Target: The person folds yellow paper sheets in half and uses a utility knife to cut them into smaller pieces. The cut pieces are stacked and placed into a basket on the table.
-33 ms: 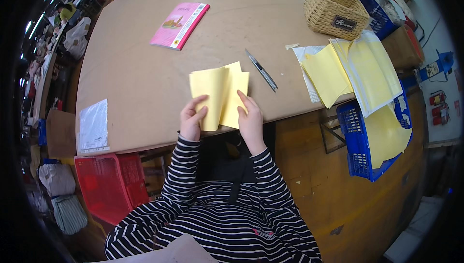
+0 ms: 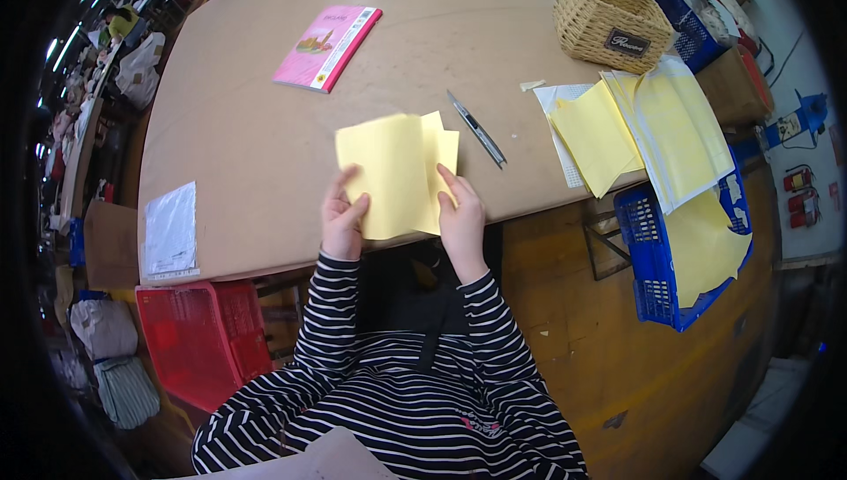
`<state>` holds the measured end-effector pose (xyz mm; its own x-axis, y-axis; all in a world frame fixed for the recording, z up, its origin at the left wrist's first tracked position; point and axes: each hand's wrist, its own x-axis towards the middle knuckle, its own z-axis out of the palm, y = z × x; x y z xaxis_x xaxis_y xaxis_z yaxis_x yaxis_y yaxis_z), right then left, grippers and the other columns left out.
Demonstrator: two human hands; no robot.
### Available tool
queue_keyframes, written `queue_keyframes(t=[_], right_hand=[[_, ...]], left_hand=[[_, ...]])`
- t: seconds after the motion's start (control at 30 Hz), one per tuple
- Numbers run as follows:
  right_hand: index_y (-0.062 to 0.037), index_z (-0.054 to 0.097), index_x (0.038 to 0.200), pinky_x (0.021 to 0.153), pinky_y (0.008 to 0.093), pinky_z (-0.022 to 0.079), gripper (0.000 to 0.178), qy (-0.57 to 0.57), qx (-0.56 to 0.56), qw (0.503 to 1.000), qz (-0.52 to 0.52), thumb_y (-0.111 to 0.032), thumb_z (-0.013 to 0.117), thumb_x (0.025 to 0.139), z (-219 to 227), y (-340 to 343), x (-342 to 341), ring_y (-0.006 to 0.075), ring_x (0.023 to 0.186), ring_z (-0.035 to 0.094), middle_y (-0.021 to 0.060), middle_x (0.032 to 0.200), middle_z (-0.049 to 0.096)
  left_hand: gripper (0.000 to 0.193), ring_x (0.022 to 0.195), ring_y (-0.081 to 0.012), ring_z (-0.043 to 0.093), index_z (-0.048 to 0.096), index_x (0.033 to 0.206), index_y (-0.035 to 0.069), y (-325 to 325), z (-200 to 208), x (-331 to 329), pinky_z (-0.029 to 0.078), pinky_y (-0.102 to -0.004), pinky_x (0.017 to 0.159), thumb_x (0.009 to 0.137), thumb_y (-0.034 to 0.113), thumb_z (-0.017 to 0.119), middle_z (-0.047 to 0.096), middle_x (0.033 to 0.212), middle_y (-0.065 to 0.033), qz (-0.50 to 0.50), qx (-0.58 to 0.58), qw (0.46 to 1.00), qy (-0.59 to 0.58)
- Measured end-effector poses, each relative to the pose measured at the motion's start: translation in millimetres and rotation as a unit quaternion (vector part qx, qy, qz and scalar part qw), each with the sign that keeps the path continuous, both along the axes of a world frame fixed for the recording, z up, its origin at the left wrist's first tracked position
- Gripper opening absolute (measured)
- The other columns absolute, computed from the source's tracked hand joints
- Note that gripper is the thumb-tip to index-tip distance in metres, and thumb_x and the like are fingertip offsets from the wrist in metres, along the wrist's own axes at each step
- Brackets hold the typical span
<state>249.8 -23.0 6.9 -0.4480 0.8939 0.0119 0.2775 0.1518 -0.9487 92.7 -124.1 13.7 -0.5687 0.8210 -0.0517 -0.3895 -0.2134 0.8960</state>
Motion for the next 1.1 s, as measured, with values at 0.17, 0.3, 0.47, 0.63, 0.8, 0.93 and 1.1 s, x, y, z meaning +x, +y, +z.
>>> queue_keyframes(t=[0.17, 0.3, 0.47, 0.63, 0.8, 0.93, 1.1], right_hand=[[0.0005, 0.038, 0.144, 0.104, 0.0326, 0.039, 0.058, 0.155, -0.01, 0.986, -0.059, 0.007, 0.053, 0.089, 4.6, 1.8, -3.7, 0.0222, 0.12, 0.056, 0.0167, 0.131, 0.057], [0.004, 0.027, 0.148, 0.108, 0.0335, 0.035, 0.057, 0.219, -0.06, 0.972, -0.055, 0.003, 0.047, 0.095, 0.0, -15.6, -8.1, 0.0226, 0.125, 0.051, 0.0185, 0.134, 0.053], [0.0079, 0.035, 0.142, 0.106, 0.0354, 0.037, 0.046, 0.158, -0.028, 0.985, -0.058, -0.013, 0.043, 0.102, -1.6, -24.0, -7.0, 0.0296, 0.127, 0.05, 0.0227, 0.137, 0.051], [0.003, 0.051, 0.122, 0.093, 0.0408, 0.044, 0.029, 0.03, 0.2, 0.977, -0.064, -0.011, 0.054, 0.096, 6.3, -15.1, 4.5, 0.035, 0.105, 0.058, 0.0194, 0.112, 0.061], [-0.0002, 0.047, 0.115, 0.089, 0.0421, 0.045, 0.02, 0.112, 0.131, 0.985, -0.032, -0.009, 0.048, 0.097, -9.3, -9.8, -2.4, 0.037, 0.1, 0.057, 0.0201, 0.105, 0.057], [0.0015, 0.044, 0.123, 0.09, 0.0434, 0.044, 0.028, 0.12, 0.066, 0.99, -0.038, -0.011, 0.048, 0.098, -14.6, -9.1, -0.7, 0.0386, 0.105, 0.056, 0.0248, 0.11, 0.056], [-0.0009, 0.046, 0.134, 0.095, 0.0428, 0.044, 0.048, -0.013, 0.257, 0.956, -0.141, -0.009, 0.062, 0.089, 7.8, 32.3, 29.8, 0.0359, 0.111, 0.056, 0.0212, 0.117, 0.058]], left_hand=[[0.055, 0.113, -0.0191, 0.058, 0.039, 0.14, -0.002, 7.9, -1.0, -17.2, 0.046, -0.0314, 0.099, 0.088, -0.004, 0.058, 0.059, 0.125, -0.0148, 0.0, 0.025, 0.999, -0.043], [0.057, 0.112, -0.0185, 0.057, 0.04, 0.139, -0.005, 29.8, -36.5, -10.0, 0.046, -0.0298, 0.097, 0.086, -0.001, 0.061, 0.059, 0.123, -0.012, -0.016, -0.131, 0.983, 0.129], [0.052, 0.114, -0.019, 0.056, 0.04, 0.137, -0.005, 40.8, -32.9, 0.4, 0.044, -0.0306, 0.098, 0.089, -0.001, 0.061, 0.059, 0.122, -0.0121, -0.037, -0.073, 0.996, 0.046], [0.044, 0.11, -0.0182, 0.057, 0.044, 0.132, -0.002, 39.5, -7.2, 5.5, 0.044, -0.0319, 0.098, 0.091, 0.0, 0.058, 0.061, 0.115, -0.0104, -0.007, 0.066, 0.994, 0.091], [0.039, 0.113, -0.0185, 0.052, 0.045, 0.131, -0.001, 34.1, -20.2, 11.4, 0.038, -0.0326, 0.103, 0.093, 0.004, 0.054, 0.057, 0.118, -0.0095, -0.073, 0.014, 0.993, 0.091], [0.043, 0.12, -0.0196, 0.049, 0.043, 0.136, -0.002, 41.3, -35.2, 11.8, 0.037, -0.0321, 0.105, 0.094, 0.005, 0.053, 0.054, 0.129, -0.0109, -0.069, -0.016, 0.99, 0.124], [0.044, 0.116, -0.0226, 0.057, 0.043, 0.135, -0.003, 64.1, -60.6, -35.8, 0.044, -0.0333, 0.101, 0.092, -0.004, 0.049, 0.057, 0.128, -0.014, -0.076, -0.04, 0.994, 0.063]])
